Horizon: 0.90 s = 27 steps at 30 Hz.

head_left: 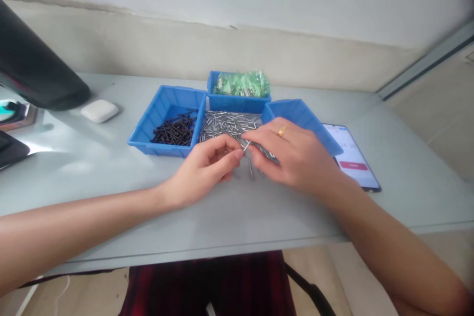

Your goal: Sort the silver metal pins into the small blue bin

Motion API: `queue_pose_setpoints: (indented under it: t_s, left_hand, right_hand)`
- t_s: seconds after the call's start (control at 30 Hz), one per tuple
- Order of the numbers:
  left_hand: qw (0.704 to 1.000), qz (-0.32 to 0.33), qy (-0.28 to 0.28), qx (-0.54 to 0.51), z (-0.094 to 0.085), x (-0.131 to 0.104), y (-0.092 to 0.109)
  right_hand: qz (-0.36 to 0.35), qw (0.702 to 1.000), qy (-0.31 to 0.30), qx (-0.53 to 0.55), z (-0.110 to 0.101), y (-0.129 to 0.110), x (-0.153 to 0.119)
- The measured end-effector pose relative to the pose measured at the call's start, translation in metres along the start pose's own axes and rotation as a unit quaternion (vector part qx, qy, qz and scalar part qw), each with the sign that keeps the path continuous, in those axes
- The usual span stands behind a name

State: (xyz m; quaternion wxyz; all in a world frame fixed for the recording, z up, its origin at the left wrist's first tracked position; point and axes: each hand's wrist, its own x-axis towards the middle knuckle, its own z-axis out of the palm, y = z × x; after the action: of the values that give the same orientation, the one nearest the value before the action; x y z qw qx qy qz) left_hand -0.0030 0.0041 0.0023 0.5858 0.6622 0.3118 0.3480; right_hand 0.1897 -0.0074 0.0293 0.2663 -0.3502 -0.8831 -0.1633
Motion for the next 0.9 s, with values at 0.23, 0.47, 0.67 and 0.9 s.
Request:
queue_pose_setpoints:
  t_s: [0.23, 0.47, 0.67, 0.9]
  left_hand:
    - [1.000, 0.001, 0.008, -0.002, -0.001, 0.001, -0.003]
    - [1.000, -0.024, 0.012, -0.015, -0.004, -0.009, 0.000]
    - [0.998, -0.065, 0.006, -0.025, -0.005, -0.016, 0.000]
    - [0.999, -0.027, 0.036, -0.007, -0.002, -0.012, -0.004]
  right_hand:
    - [-0.003, 1.000, 0.002, 0.010, -0.001, -0.001, 0.000]
    - [0.016, 0.994, 0.018, 0.106, 0.002, -0.009, 0.001]
    - [0.018, 0.984, 0.035, 0.177, 0.005, -0.016, 0.003]
    - [0.007, 0.987, 0.056, 0.153, 0.004, -0.016, 0.001]
